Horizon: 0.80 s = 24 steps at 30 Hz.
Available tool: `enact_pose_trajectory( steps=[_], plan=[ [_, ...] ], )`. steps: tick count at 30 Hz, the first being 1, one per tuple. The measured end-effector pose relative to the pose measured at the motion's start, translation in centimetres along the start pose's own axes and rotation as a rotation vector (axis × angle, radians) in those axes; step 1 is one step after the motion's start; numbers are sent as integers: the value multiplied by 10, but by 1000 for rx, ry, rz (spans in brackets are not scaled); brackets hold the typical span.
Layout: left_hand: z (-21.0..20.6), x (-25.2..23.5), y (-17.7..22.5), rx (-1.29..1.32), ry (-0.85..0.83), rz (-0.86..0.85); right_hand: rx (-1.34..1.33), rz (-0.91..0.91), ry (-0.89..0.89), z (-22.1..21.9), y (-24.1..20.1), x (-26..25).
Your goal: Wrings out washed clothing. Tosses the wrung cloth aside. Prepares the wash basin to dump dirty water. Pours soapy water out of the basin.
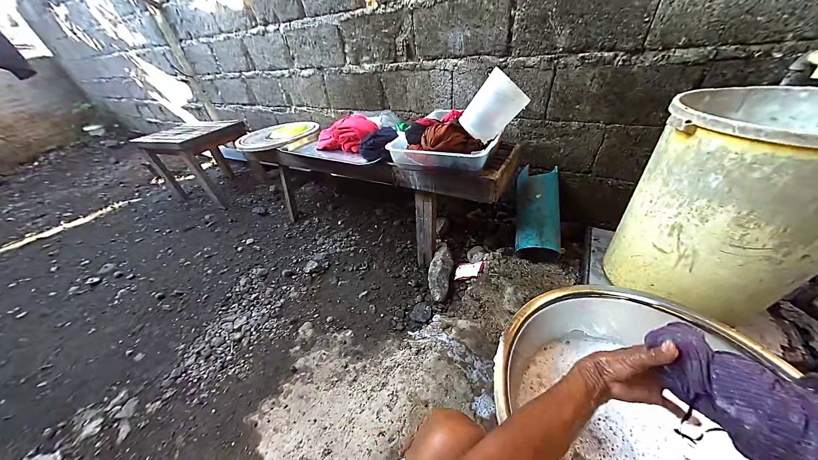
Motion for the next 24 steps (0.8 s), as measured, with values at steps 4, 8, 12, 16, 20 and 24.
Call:
enact_pose_trajectory(
  steps=[4,8,12,16,20,24],
  plan=[
    [-2,-17,34,83,333,-237,-64,-225,99,-17,33,17],
    [-8,-16,56,-484,539,-223,104,-171,93,3,38,14],
    [-23,-12,64,-795,521,-219,581,49,274,7,-5,-5],
    [-33,-11,69,-953,447,-117,1086,415,102,-43,-54,-4],
    [-22,-4,58,-914,348,16,1257,691,-104,-111,-66,34],
    [-7,-11,48,-793,305,48,1265,804,-150,-146,-49,67]
  ],
)
Point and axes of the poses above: each hand's wrist, its own x-axis away from the middle knuckle, its own z-axis out of the back of the hand, y = z × x, the point moved 8 cm from there along -x, towards the middle knuckle, and after that the axes turned 8 degrees about x, right-handed, at the moved point
